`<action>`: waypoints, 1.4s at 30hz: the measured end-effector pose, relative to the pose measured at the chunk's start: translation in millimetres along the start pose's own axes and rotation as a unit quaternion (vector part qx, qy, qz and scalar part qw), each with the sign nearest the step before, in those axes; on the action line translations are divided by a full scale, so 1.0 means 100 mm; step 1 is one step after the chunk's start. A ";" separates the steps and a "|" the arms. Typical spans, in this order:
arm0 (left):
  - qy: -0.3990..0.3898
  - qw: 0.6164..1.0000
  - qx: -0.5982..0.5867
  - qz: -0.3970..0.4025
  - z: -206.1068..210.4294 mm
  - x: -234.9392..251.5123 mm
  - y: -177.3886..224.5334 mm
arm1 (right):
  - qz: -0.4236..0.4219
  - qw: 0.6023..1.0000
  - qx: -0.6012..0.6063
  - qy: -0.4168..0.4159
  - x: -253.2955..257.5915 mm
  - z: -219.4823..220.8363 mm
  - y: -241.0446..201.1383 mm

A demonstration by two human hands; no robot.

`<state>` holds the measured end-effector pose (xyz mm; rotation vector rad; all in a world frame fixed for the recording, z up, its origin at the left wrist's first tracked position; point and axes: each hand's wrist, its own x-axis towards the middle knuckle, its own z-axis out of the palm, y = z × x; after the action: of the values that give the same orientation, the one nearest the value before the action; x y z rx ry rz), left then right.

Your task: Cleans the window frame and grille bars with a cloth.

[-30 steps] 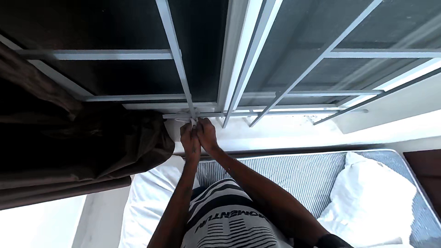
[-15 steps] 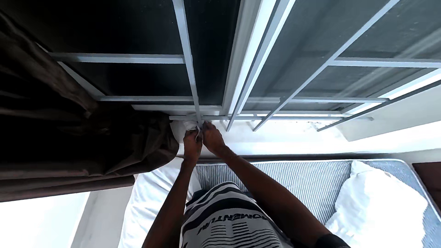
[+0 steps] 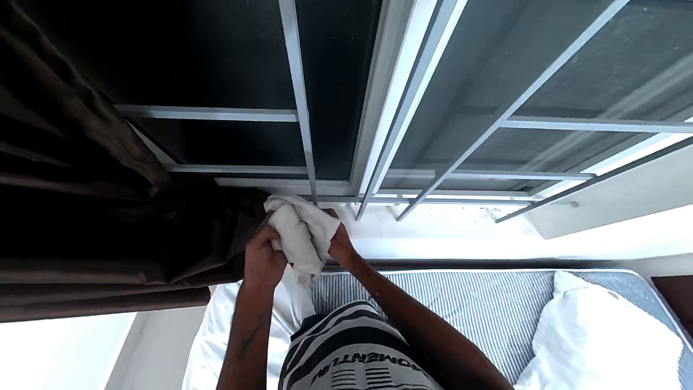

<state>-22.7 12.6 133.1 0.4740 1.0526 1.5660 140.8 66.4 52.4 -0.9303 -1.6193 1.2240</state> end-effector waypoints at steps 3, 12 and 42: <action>0.014 0.999 -0.026 0.029 0.10 -0.08 0.22 | 0.027 0.995 0.077 -0.052 0.01 -0.06 -0.36; -0.002 0.950 0.290 0.115 -0.24 0.15 0.30 | 0.003 0.994 -0.042 -0.103 0.31 -0.44 -0.96; -0.158 0.986 0.061 0.000 0.25 0.72 0.06 | 0.106 0.989 0.077 -0.065 1.15 -0.50 -0.32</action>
<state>-27.7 89.0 133.7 0.7783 0.9043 1.3767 148.0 180.8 113.0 -0.9586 -1.5294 1.5613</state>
